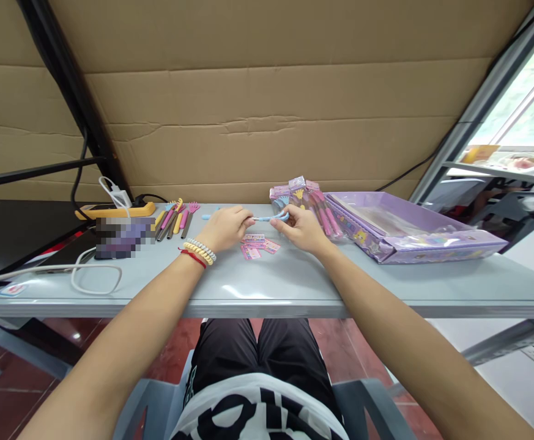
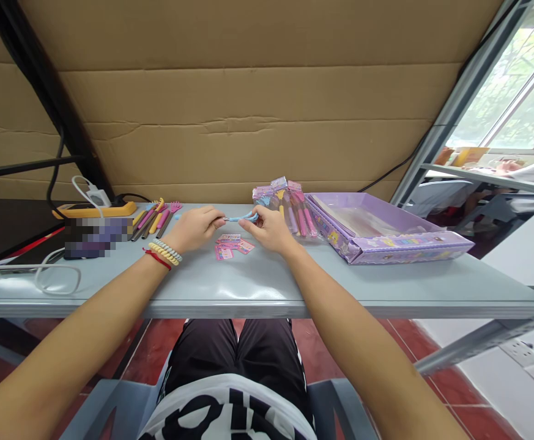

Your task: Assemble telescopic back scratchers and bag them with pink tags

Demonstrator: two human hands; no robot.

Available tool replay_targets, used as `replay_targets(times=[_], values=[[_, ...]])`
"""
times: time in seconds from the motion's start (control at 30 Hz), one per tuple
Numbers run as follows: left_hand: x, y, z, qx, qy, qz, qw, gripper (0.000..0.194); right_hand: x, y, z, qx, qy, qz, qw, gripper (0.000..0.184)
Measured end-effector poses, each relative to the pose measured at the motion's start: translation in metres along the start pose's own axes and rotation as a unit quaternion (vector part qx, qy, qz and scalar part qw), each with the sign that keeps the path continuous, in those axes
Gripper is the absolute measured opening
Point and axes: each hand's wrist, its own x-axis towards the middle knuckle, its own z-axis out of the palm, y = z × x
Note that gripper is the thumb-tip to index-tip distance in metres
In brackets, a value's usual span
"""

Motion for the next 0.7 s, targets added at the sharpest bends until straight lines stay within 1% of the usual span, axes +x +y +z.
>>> replay_targets(times=[0.1,0.2,0.27,0.33,0.4,0.47,0.53,0.6,0.7], values=[[0.000,0.003,0.000,-0.022,0.012,0.006,1.000,0.027,0.001,0.002,0.001,0.046,-0.002,0.019,0.999,0.047],[0.000,0.006,0.000,-0.018,0.002,0.004,1.000,0.031,0.003,0.002,0.001,0.119,-0.008,0.041,0.992,0.048],[0.001,0.001,0.000,-0.011,0.000,-0.005,1.000,0.032,0.006,0.001,-0.002,0.169,0.004,0.056,0.984,0.049],[0.001,-0.013,-0.003,-0.007,0.011,-0.028,1.000,0.032,0.008,0.000,-0.011,0.223,0.057,0.066,0.971,0.050],[-0.001,-0.036,-0.007,-0.004,0.040,-0.064,0.997,0.030,0.011,0.000,-0.026,0.274,0.137,0.061,0.950,0.051],[-0.005,-0.061,-0.012,0.015,0.081,-0.126,0.989,0.028,0.012,0.002,-0.045,0.309,0.203,0.046,0.928,0.052],[-0.011,-0.081,-0.015,0.026,0.117,-0.180,0.976,0.026,0.012,0.004,-0.062,0.327,0.243,0.044,0.912,0.052],[-0.016,-0.095,-0.016,0.027,0.133,-0.203,0.970,0.026,0.012,0.006,-0.076,0.337,0.275,0.052,0.899,0.051],[-0.022,-0.104,-0.015,0.024,0.157,-0.244,0.957,0.027,0.012,0.009,-0.089,0.344,0.334,0.077,0.874,0.048]])
